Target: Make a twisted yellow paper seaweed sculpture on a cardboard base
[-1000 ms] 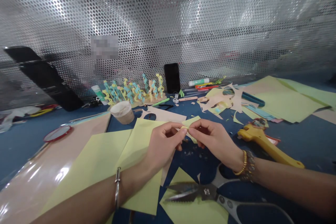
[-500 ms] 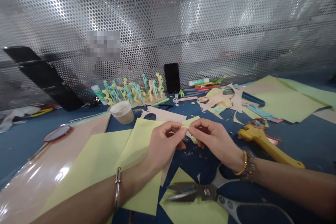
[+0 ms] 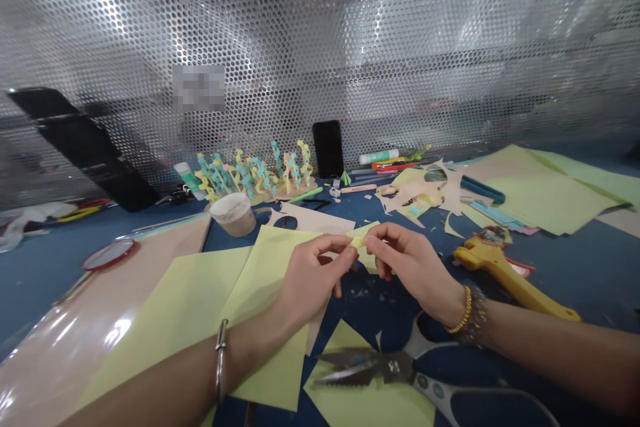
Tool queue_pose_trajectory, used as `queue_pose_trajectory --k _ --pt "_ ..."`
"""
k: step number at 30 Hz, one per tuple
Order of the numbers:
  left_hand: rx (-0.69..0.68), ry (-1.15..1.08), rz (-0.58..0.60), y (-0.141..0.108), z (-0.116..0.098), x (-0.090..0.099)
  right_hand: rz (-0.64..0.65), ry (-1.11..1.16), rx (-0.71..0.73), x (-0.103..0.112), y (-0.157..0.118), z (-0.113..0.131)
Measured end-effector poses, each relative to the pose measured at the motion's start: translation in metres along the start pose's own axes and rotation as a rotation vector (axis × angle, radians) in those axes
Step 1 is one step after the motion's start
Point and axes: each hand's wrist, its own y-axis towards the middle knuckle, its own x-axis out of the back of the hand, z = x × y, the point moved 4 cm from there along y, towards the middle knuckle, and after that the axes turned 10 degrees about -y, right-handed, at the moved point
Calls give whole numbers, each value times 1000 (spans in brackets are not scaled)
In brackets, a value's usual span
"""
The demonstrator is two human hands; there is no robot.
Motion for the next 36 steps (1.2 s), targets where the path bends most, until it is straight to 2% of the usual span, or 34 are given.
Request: queue_pose_trajectory --k 10,21,29,36 --pt "-18 -72 -1 -1 -1 -3 3 -4 -3 -1 2 -3" --pt "-31 -45 -51 1 -4 -1 40 -50 37 -2 0 1" --pt "-6 -31 -23 0 -1 -2 53 4 5 -3 1 0" --pt "13 -86 -73 2 1 1 92 29 -47 -5 3 -1"
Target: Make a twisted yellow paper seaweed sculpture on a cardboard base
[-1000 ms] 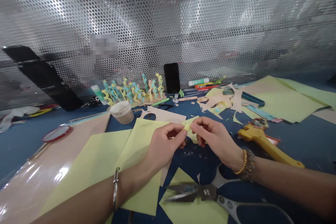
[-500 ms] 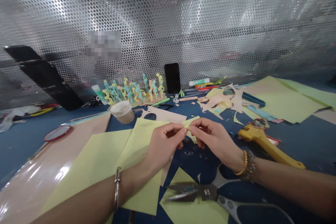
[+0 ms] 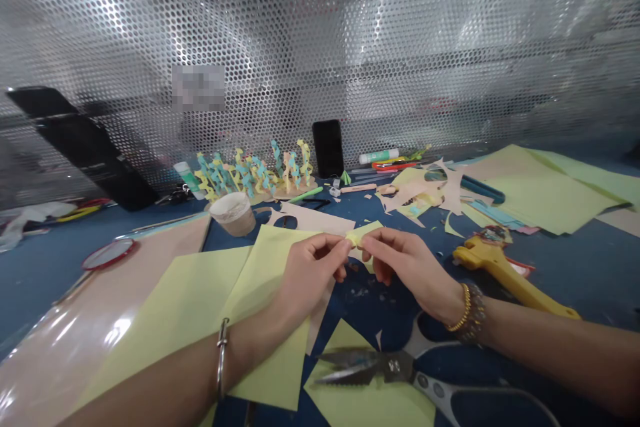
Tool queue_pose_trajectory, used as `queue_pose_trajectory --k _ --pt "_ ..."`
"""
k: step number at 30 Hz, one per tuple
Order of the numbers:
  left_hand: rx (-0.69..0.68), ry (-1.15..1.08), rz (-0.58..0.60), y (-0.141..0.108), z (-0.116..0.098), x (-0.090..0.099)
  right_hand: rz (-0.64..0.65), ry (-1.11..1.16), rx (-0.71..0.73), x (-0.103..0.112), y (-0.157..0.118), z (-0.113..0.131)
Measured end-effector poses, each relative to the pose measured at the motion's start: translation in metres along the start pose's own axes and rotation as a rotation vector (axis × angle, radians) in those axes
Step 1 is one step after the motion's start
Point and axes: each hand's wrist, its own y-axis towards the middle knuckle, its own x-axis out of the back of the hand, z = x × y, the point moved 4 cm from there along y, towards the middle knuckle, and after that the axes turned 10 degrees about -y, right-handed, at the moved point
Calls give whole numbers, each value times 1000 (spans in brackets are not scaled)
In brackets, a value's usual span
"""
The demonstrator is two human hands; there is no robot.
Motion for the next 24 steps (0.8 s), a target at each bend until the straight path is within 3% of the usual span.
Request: queue_pose_trajectory --k 17,24 --pt "21 -48 8 0 -1 -1 4 -93 -3 0 -1 -1" --pt "109 -177 35 -2 1 -3 -25 -140 15 1 -2 1"
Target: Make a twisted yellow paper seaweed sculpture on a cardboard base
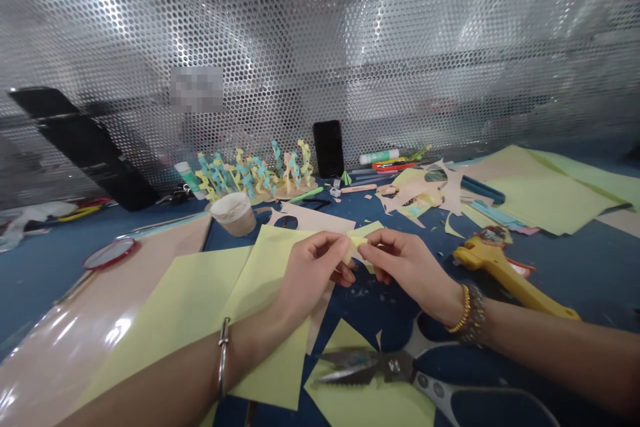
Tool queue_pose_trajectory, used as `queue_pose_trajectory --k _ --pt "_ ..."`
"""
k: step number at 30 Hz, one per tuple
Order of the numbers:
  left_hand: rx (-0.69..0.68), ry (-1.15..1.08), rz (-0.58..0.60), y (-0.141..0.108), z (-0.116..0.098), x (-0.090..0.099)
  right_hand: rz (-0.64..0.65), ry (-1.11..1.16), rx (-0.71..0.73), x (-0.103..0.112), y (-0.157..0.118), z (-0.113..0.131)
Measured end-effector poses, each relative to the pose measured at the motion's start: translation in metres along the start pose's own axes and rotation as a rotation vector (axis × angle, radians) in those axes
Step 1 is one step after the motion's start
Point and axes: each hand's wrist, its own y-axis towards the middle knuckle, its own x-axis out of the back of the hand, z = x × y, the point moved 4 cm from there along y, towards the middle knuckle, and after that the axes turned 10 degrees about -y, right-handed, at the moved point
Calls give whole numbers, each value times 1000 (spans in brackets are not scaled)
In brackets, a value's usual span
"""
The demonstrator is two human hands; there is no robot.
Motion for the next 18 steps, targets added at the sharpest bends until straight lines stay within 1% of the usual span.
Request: queue_pose_trajectory --k 8,14,18 --pt "7 23 -24 0 1 0 -9 -9 10 0 -1 2" --pt "-61 45 -10 -1 -2 0 15 -2 25 0 -1 2" --pt "-42 3 -1 -2 -2 0 -12 5 24 1 0 1"
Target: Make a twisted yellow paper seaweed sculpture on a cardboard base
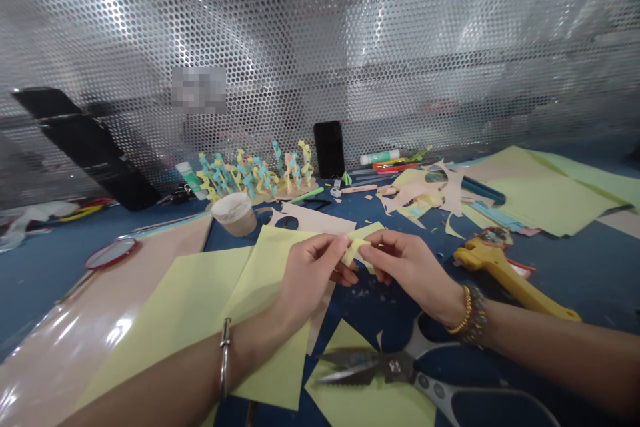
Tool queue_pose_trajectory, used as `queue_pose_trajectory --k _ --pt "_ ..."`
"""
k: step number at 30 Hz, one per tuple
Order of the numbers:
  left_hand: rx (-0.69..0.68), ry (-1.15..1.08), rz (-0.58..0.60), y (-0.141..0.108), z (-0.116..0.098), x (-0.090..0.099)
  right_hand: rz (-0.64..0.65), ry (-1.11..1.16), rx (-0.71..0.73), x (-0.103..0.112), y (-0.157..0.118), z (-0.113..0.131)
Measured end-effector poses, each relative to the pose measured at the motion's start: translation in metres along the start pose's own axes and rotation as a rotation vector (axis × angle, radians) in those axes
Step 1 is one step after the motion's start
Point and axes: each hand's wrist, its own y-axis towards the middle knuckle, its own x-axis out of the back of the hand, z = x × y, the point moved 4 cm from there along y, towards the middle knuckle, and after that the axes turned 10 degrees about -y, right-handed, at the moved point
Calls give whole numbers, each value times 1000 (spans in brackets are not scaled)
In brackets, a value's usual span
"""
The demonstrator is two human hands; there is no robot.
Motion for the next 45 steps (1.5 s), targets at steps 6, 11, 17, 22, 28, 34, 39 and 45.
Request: queue_pose_trajectory --k 6,11,17,22,28,34,39,45 --pt "-1 60 -29 -1 0 0 -11 20 13 0 -1 0" --pt "-29 92 -60 0 -3 0 -8 23 20 0 -1 -1" --pt "-51 83 -59 0 -4 0 -20 64 7 0 0 -3" --pt "-50 111 -29 -1 -2 -2 -35 59 10 1 -1 -3" --pt "-66 156 -42 -2 -4 -2 -29 68 16 1 -1 -2" --pt "-86 171 -34 -1 -3 -1 -9 65 19 0 -1 0" --pt "-72 101 -5 -1 -4 -3 -11 77 26 0 0 0" --pt "-107 117 -15 0 -4 -2 2 91 22 0 -1 -1"
